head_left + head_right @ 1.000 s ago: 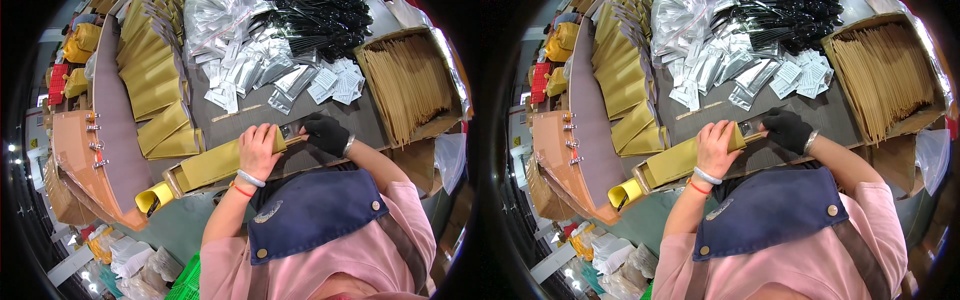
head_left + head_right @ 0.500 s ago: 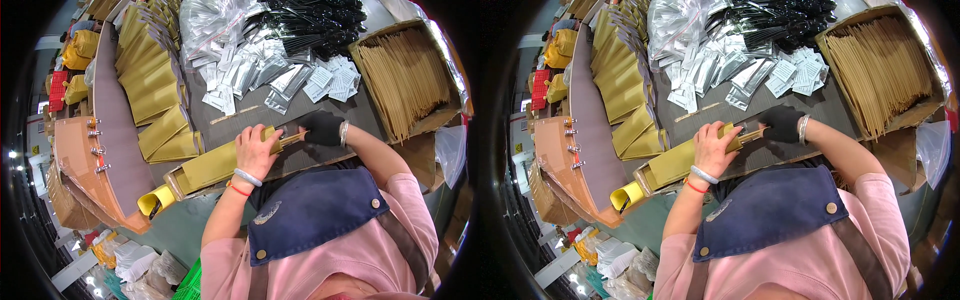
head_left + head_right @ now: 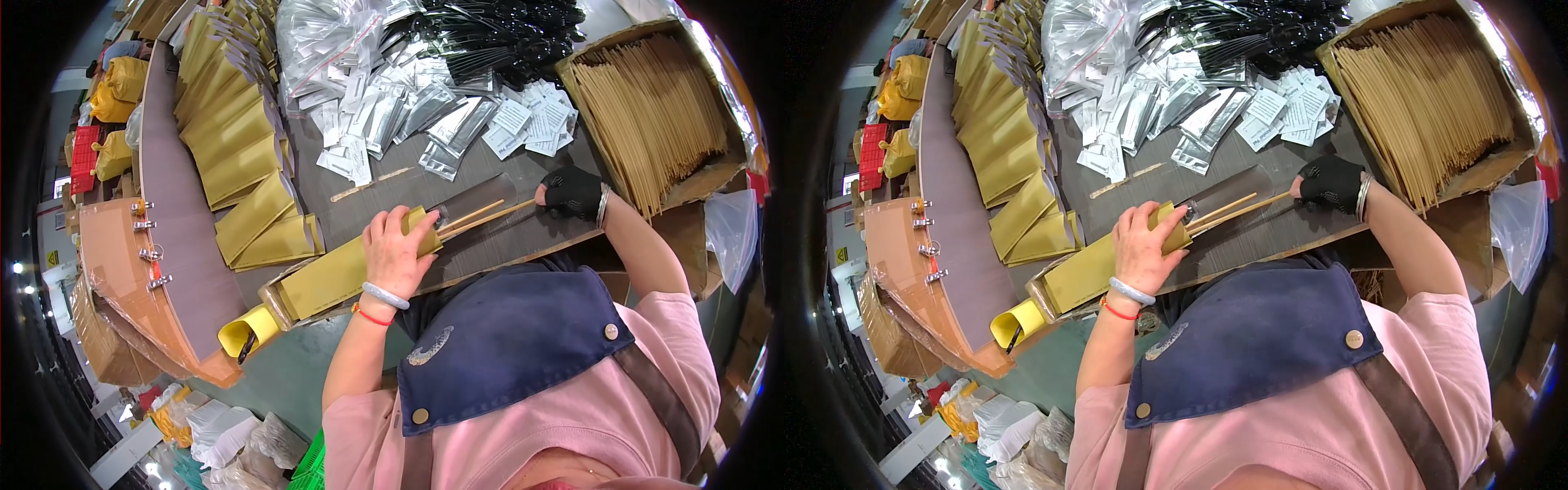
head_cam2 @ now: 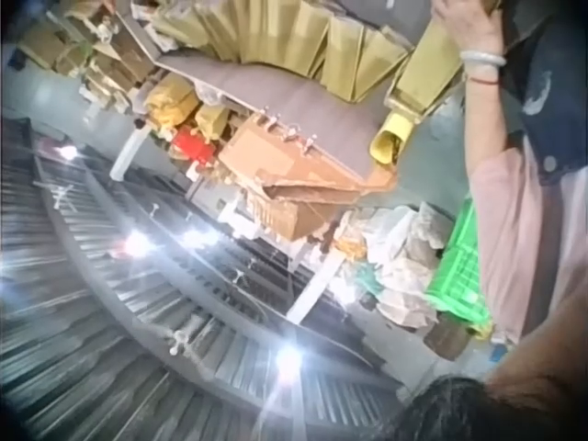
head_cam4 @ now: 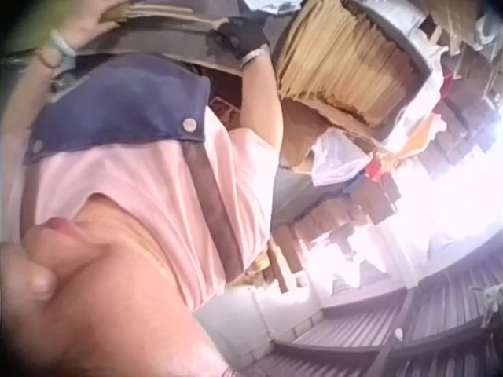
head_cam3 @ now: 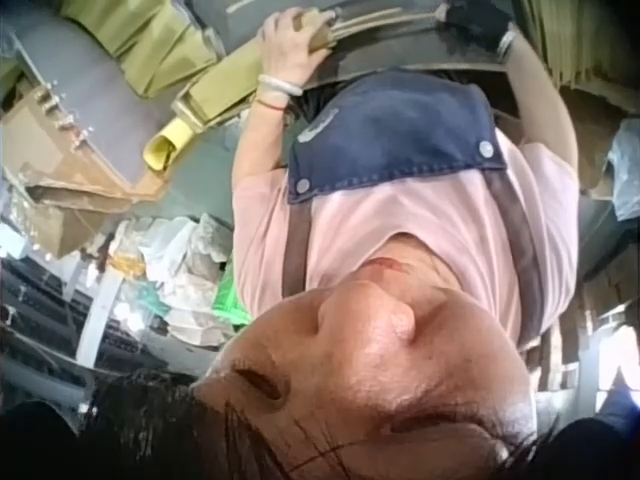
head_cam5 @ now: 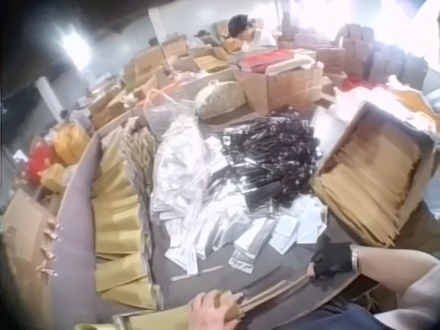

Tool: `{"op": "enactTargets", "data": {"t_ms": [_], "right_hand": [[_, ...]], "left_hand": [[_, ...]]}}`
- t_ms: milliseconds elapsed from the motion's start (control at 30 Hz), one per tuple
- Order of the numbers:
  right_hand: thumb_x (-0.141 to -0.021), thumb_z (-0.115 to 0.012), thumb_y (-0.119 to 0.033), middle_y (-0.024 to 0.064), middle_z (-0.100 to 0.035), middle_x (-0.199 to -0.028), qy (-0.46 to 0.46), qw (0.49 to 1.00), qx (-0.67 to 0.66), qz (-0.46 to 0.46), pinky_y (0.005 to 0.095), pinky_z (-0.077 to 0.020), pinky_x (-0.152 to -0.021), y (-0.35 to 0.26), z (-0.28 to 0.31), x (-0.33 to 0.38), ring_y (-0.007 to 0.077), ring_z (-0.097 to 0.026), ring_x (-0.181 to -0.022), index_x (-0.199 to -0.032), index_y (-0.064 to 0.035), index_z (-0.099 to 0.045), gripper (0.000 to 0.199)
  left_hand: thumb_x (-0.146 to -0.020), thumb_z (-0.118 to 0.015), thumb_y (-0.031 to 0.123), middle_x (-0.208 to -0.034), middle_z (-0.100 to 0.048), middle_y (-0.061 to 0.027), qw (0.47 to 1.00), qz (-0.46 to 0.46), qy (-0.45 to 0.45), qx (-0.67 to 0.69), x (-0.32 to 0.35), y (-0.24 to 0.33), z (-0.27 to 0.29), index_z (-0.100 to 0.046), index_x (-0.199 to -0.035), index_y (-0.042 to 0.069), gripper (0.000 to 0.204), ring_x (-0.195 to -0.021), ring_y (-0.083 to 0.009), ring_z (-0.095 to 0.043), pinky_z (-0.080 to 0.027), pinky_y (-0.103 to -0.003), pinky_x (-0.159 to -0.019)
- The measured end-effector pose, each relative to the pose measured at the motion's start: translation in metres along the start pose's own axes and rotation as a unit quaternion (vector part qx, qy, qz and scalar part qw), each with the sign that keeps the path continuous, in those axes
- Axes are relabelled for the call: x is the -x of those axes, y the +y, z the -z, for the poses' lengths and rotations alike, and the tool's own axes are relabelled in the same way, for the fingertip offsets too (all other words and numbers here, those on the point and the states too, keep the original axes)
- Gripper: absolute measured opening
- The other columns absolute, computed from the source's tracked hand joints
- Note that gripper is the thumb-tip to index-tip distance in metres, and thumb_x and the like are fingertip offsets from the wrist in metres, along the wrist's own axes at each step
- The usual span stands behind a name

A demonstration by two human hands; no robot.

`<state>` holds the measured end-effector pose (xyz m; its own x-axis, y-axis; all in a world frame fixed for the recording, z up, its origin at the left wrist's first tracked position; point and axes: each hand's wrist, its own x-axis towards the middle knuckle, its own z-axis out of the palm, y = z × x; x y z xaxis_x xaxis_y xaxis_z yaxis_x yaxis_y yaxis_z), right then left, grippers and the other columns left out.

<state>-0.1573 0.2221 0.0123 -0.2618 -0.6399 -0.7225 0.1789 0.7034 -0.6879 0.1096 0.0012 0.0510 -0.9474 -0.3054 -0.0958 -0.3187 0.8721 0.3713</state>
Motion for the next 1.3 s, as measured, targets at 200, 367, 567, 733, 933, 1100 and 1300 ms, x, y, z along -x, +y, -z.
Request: {"op": "enactTargets", "data": {"t_ms": [200, 367, 567, 733, 933, 1100, 1300], "right_hand": [[-0.08, -0.071, -0.021, 0.0011, -0.062, -0.066, 0.057, 0.996, 0.052, 0.037, 0.0244, -0.0438, -0.054, 0.007, 0.017, 0.01, 0.008, -0.055, -0.056, -0.081, -0.0018, -0.068, 0.02], [-0.081, -0.069, -0.022, 0.001, -0.063, -0.068, 0.055, 0.998, 0.03, 0.029, 0.0249, -0.0439, -0.056, 0.018, 0.03, 0.006, 0.0081, -0.055, -0.059, -0.081, -0.0014, -0.067, 0.021], [-0.082, -0.068, -0.021, 0.0001, -0.061, -0.071, 0.066, 0.994, 0.015, 0.083, 0.0231, -0.0424, -0.058, 0.029, 0.036, 0.009, 0.007, -0.053, -0.06, -0.081, -0.0023, -0.066, 0.019], [-0.084, -0.066, -0.02, -0.0001, -0.06, -0.068, 0.066, 0.996, -0.045, 0.025, 0.0216, -0.0394, -0.053, 0.029, 0.034, 0.032, 0.0067, -0.051, -0.058, -0.078, -0.0034, -0.064, 0.018], [-0.083, -0.068, -0.018, -0.0005, -0.057, -0.067, 0.166, 0.968, -0.185, -0.01, 0.0221, -0.0397, -0.05, 0.07, 0.029, 0.137, 0.0073, -0.053, -0.057, -0.082, -0.0042, -0.063, 0.014], [-0.084, -0.068, -0.012, 0.0037, -0.057, -0.075, 0.264, 0.828, -0.494, 0.011, 0.0234, -0.0421, -0.054, 0.236, -0.009, 0.255, 0.0115, -0.054, -0.063, -0.094, -0.003, -0.06, 0.015], [-0.089, -0.064, -0.026, 0.0, -0.053, -0.07, 0.333, 0.722, -0.604, -0.057, 0.0247, -0.0409, -0.048, 0.415, -0.105, 0.35, 0.0114, -0.049, -0.055, -0.085, -0.0102, -0.057, 0.018]], "left_hand": [[-0.062, -0.082, 0.018, -0.124, -0.05, -0.0093, 1.0, -0.002, -0.004, 0.0, 0.0, 0.001, -0.001, -0.059, -0.126, 0.028, 0.069, -0.114, -0.0342, -0.043, -0.035, -0.046, -0.099], [-0.061, -0.083, 0.018, -0.124, -0.049, -0.0098, 1.0, 0.003, -0.008, -0.002, 0.0, 0.001, -0.002, -0.058, -0.127, 0.027, 0.07, -0.115, -0.0348, -0.042, -0.034, -0.047, -0.1], [-0.061, -0.083, 0.017, -0.125, -0.049, -0.0103, 1.0, 0.0, -0.007, -0.002, 0.0, 0.002, 0.0, -0.058, -0.127, 0.027, 0.072, -0.116, -0.035, -0.041, -0.034, -0.047, -0.1], [-0.062, -0.082, 0.017, -0.125, -0.049, -0.0109, 1.0, -0.011, -0.007, -0.004, 0.001, 0.002, 0.0, -0.058, -0.127, 0.027, 0.07, -0.116, -0.0349, -0.041, -0.034, -0.047, -0.1], [-0.063, -0.082, 0.021, -0.125, -0.048, -0.0138, 0.999, -0.02, -0.032, -0.019, -0.005, -0.003, -0.009, -0.058, -0.127, 0.025, 0.069, -0.115, -0.0375, -0.042, -0.034, -0.048, -0.1], [-0.062, -0.082, 0.02, -0.126, -0.047, -0.0166, 0.997, -0.054, -0.035, -0.032, -0.004, -0.004, -0.004, -0.056, -0.13, 0.023, 0.073, -0.115, -0.0389, -0.042, -0.035, -0.049, -0.099], [-0.06, -0.083, 0.019, -0.125, -0.047, -0.0167, 0.997, -0.05, -0.021, -0.055, -0.002, -0.01, -0.009, -0.053, -0.134, 0.023, 0.08, -0.115, -0.0377, -0.043, -0.035, -0.047, -0.1]]}}
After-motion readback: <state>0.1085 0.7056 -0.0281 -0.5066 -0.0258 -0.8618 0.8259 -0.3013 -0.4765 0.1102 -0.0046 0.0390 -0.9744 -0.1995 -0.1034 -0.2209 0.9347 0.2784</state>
